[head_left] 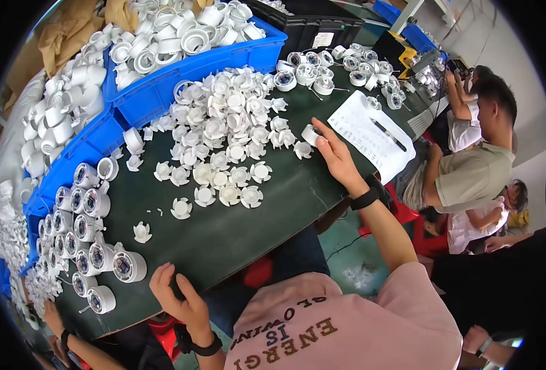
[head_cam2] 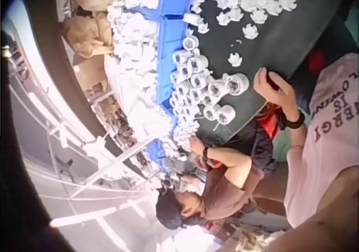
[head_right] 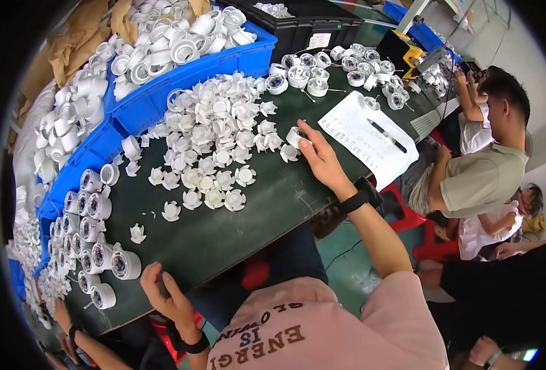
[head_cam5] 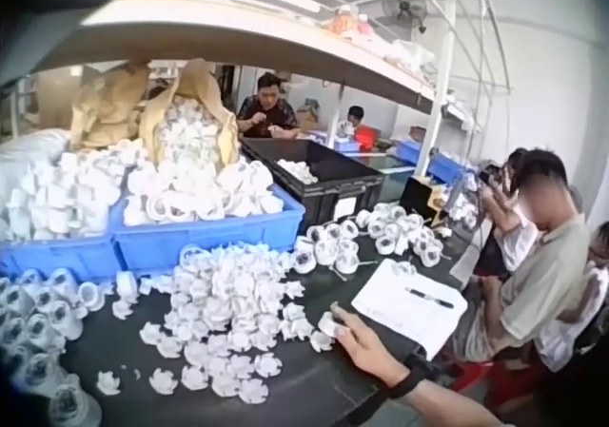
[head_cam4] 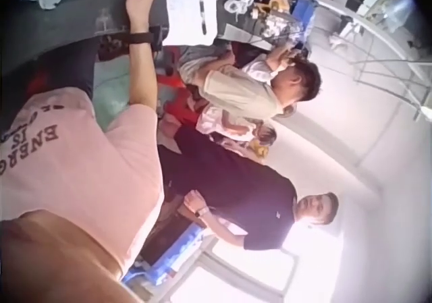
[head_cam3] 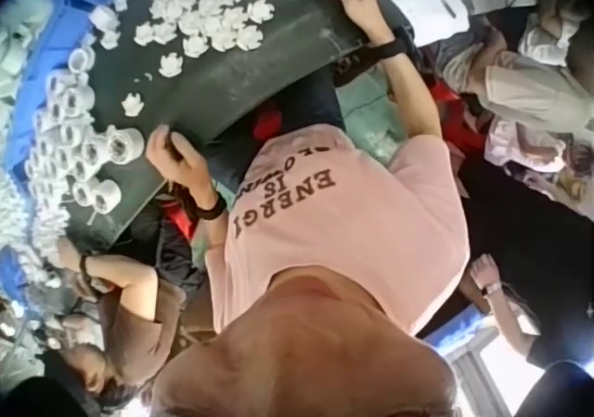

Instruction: The person assembles electronic components by hand, picking up white plastic housings and inserting internal components before fitting small white fan blades onto the assembly. After assembling the parts, the person places the completed units onto the work table alongside other finished assemblies.

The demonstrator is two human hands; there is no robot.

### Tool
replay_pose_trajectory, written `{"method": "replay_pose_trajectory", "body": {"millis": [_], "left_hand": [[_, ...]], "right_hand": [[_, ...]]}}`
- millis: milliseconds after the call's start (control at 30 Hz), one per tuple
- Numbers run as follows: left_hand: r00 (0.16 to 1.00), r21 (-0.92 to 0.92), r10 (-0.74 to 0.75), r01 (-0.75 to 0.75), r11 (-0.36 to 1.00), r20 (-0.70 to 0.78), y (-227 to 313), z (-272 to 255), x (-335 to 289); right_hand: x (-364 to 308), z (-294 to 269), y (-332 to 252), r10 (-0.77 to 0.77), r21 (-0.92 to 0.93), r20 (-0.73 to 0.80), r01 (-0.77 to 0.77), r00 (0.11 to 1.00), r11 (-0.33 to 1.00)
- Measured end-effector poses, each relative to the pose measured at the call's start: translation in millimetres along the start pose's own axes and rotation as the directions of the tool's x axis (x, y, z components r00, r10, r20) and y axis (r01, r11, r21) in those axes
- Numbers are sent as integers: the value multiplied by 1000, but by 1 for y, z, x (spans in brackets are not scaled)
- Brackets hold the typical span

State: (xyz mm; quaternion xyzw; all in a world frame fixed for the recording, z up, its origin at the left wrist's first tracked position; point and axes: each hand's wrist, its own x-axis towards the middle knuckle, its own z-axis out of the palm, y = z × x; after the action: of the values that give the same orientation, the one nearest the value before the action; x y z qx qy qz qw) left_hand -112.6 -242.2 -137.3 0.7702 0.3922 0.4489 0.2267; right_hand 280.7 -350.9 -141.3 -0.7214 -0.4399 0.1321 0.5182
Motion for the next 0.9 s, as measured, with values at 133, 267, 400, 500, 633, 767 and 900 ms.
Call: {"method": "replay_pose_trajectory", "body": {"millis": [133, 267, 400, 500, 633, 767, 900], "left_hand": [[997, 147, 75, -72, 987, -19, -10, 12, 0], [995, 338, 96, -98, 936, 24, -7, 18, 2], [998, 328, 66, -64, 942, 5, -7, 17, 5], [997, 348, 53, -66, 935, 48, -8, 15, 7], [998, 361, 54, -67, 930, 45, -15, 14, 5], [999, 403, 32, -41, 914, 29, -7, 15, 8], [1000, 207, 14, -9, 978, -21, 8, 23, 16]], "right_hand": [[-2, 6, 7, -52, -161, 50, 59, 997, 985], [-2, 7, 8, -109, -238, 37, 115, 993, 964], [-2, 9, 5, -117, -292, 45, 125, 992, 948], [-3, 12, -4, -144, -397, 82, 165, 986, 903], [-6, 16, -6, -200, -517, 125, 236, 972, 823], [-1, 15, -20, -220, -583, 157, 270, 963, 766], [-1, 5, 0, -275, -495, 51, 263, 960, 828]]}}
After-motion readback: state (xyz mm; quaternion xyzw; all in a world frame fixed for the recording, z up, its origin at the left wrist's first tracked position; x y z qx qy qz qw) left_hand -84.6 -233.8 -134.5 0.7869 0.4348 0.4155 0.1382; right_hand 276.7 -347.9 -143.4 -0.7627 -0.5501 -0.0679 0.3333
